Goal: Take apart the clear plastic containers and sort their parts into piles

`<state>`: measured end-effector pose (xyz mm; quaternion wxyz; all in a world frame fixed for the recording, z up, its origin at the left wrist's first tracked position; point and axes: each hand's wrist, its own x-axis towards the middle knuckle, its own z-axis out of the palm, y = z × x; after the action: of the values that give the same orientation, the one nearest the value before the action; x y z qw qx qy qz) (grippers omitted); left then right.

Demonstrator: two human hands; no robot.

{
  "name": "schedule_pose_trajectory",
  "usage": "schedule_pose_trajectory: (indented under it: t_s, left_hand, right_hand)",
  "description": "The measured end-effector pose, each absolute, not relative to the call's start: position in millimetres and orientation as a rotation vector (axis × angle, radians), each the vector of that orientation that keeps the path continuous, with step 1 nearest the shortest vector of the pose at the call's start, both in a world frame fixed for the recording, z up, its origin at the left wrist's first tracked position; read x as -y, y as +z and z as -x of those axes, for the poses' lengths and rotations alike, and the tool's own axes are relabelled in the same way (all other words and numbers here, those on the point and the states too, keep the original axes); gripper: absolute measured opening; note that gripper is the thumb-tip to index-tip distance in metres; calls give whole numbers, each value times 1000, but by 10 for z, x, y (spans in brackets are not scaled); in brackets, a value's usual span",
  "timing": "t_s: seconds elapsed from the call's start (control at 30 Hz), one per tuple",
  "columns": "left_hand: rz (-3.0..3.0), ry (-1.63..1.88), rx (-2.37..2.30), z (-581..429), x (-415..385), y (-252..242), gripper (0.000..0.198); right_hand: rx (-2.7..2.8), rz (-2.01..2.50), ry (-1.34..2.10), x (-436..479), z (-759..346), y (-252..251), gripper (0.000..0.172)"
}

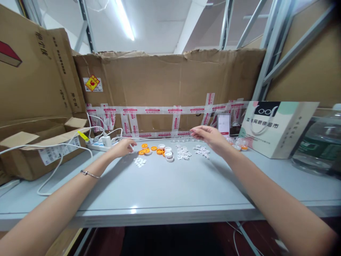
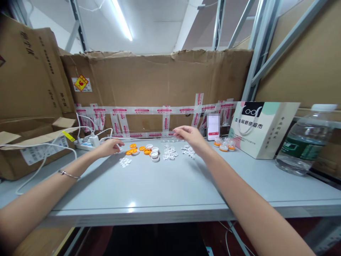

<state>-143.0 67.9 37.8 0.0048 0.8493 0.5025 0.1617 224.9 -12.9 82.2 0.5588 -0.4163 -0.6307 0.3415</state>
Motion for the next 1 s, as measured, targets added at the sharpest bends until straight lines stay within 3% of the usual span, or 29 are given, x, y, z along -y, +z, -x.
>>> schedule_pose_trajectory:
  t_s: [0.23,0.6,1.0]
  left_hand:
    - [-2710,478,-1585,1351,-715,249,30]
    - [-2939,832,-1414,1184,-535,362,30]
    - [-3024,907,-996,895,-234,746,26]
  right_hand:
    - [1230,1140,546,163,-3012,948,15]
    - [1330,1957,-166,-53,-3880,618,17]
    - [1469,2237,-305,-255,-4005,269,34]
